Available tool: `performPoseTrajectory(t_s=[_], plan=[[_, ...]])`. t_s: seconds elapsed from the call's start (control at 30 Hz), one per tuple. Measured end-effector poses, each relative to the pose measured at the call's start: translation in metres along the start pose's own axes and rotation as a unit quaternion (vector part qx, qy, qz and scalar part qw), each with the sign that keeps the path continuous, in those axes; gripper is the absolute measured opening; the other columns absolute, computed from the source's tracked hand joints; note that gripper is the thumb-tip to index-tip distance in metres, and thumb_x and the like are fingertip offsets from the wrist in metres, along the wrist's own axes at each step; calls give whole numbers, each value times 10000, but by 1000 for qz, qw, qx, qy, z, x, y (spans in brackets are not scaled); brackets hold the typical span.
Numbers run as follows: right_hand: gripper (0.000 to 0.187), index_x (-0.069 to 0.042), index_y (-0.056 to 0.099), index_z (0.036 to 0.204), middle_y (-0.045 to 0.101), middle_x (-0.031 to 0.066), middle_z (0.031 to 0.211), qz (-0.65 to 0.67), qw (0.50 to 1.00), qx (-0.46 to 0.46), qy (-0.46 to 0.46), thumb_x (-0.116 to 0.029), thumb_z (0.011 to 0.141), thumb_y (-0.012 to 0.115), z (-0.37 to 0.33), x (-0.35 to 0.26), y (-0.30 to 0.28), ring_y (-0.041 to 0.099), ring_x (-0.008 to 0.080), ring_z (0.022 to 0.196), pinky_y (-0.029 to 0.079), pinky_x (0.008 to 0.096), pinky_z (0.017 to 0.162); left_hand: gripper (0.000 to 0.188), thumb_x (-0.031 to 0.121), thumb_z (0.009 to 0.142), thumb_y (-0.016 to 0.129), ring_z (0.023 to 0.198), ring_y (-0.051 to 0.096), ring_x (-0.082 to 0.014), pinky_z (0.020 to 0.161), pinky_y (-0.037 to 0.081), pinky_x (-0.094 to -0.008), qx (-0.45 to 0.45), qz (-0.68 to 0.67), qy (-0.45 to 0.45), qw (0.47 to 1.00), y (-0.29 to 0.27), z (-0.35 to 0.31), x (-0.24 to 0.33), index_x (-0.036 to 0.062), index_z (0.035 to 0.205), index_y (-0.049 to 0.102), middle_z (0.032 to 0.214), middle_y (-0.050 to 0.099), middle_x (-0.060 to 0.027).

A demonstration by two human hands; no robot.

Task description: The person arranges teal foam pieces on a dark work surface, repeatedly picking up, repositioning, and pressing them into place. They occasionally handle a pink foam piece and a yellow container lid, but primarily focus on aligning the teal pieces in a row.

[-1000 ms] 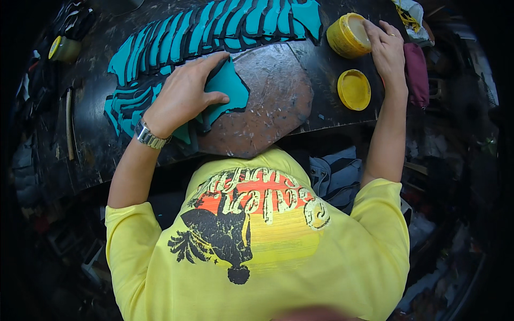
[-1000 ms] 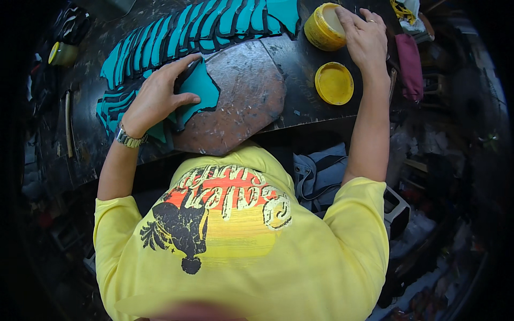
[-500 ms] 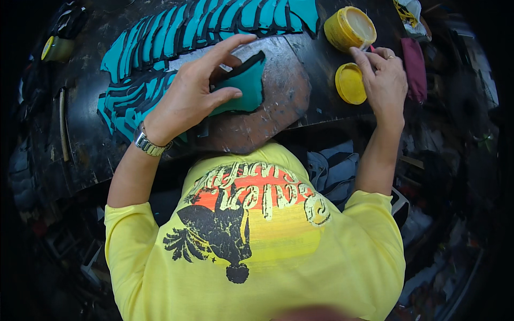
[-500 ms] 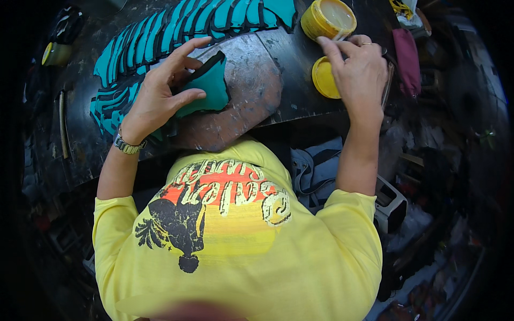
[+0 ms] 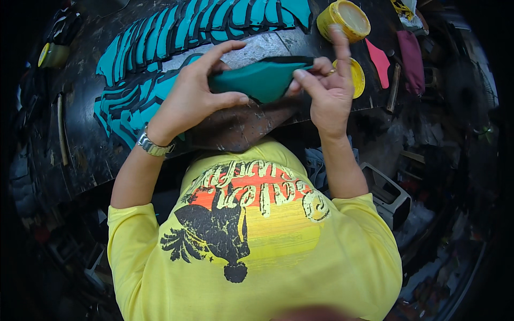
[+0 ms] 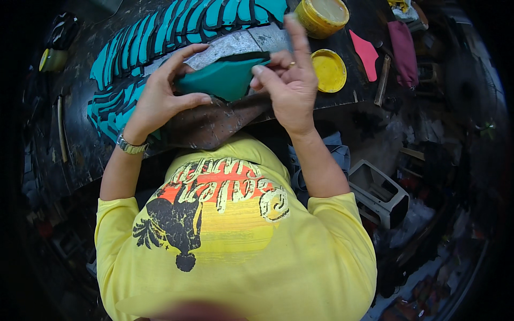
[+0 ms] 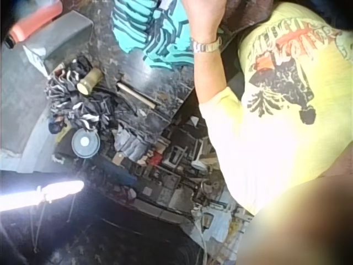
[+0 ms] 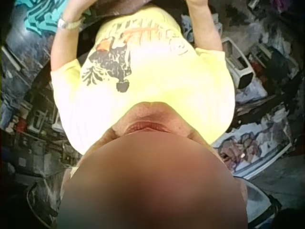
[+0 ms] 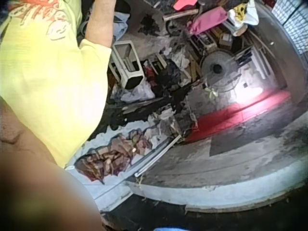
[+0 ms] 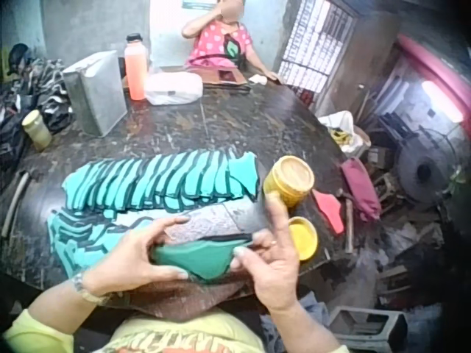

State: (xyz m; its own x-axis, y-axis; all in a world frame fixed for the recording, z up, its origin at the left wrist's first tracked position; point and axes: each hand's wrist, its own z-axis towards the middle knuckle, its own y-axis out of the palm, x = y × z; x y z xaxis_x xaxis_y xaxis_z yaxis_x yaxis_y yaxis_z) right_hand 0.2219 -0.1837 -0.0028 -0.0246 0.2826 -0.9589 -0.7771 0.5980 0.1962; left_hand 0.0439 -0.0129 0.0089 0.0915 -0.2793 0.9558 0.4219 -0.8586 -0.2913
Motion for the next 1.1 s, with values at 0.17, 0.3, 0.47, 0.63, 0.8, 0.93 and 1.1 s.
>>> performPoseTrajectory(t_s=[0.17, 0.3, 0.47, 0.63, 0.8, 0.93, 1.1], plan=[[947, -159, 182, 1641, 548, 48, 1060, 76, 994, 84, 3, 199, 871, 601, -19, 6, 14, 688, 191, 738, 623, 325, 703, 512, 107, 875, 818, 977, 669, -78, 844, 554, -258, 20, -343, -117, 932, 1, 12, -8, 44, 1333, 600, 1115, 702, -41], [923, -88, 173, 1643, 586, 90, 1232, 41, 998, 3, 54, 166, 877, 622, -42, 13, 19, 646, 147, 784, 580, 260, 708, 450, 212, 924, 780, 1007, 671, -106, 859, 559, -279, -10, -261, -114, 959, 14, 27, -15, 19, 1307, 644, 1127, 712, -64], [409, -44, 661, 1357, 654, 103, 1176, -260, 959, -34, -105, -272, 1018, 648, -14, 17, -37, 584, 196, 1051, 471, 328, 951, 573, 211, 884, 802, 1017, 696, -246, 893, 565, -365, 49, 59, 54, 996, 24, 67, -25, 46, 1386, 582, 1125, 713, -156], [393, -256, 698, 1354, 530, 169, 1468, -500, 837, -117, -186, -405, 998, 625, 1, 36, -54, 404, 357, 1383, 342, 483, 1109, 587, 164, 892, 776, 1082, 704, -346, 910, 572, -412, 53, 166, 89, 981, 34, 84, -28, 141, 1431, 544, 1173, 708, -236], [418, -320, 699, 1345, 439, 128, 1578, -582, 791, -120, -144, -489, 968, 633, -4, 40, -49, 316, 399, 1464, 304, 521, 1129, 542, 145, 892, 773, 1086, 706, -380, 911, 577, -439, 63, 203, 104, 972, 38, 82, -30, 136, 1398, 580, 1183, 705, -259], [389, -353, 716, 1315, 442, 113, 1583, -578, 787, -158, -147, -509, 970, 629, -14, 31, -49, 293, 395, 1481, 286, 528, 1138, 456, 139, 884, 781, 1047, 717, -382, 900, 578, -422, 53, 203, 118, 971, 36, 82, -32, 121, 1321, 650, 1193, 710, -230], [351, -337, 772, 1226, 470, 109, 1569, -522, 804, -231, -166, -524, 982, 603, -29, 18, -50, 289, 402, 1492, 248, 536, 1181, 412, 131, 868, 793, 1029, 713, -361, 877, 574, -403, 57, 201, 145, 967, 35, 85, -35, 103, 1264, 685, 1156, 719, -191]])
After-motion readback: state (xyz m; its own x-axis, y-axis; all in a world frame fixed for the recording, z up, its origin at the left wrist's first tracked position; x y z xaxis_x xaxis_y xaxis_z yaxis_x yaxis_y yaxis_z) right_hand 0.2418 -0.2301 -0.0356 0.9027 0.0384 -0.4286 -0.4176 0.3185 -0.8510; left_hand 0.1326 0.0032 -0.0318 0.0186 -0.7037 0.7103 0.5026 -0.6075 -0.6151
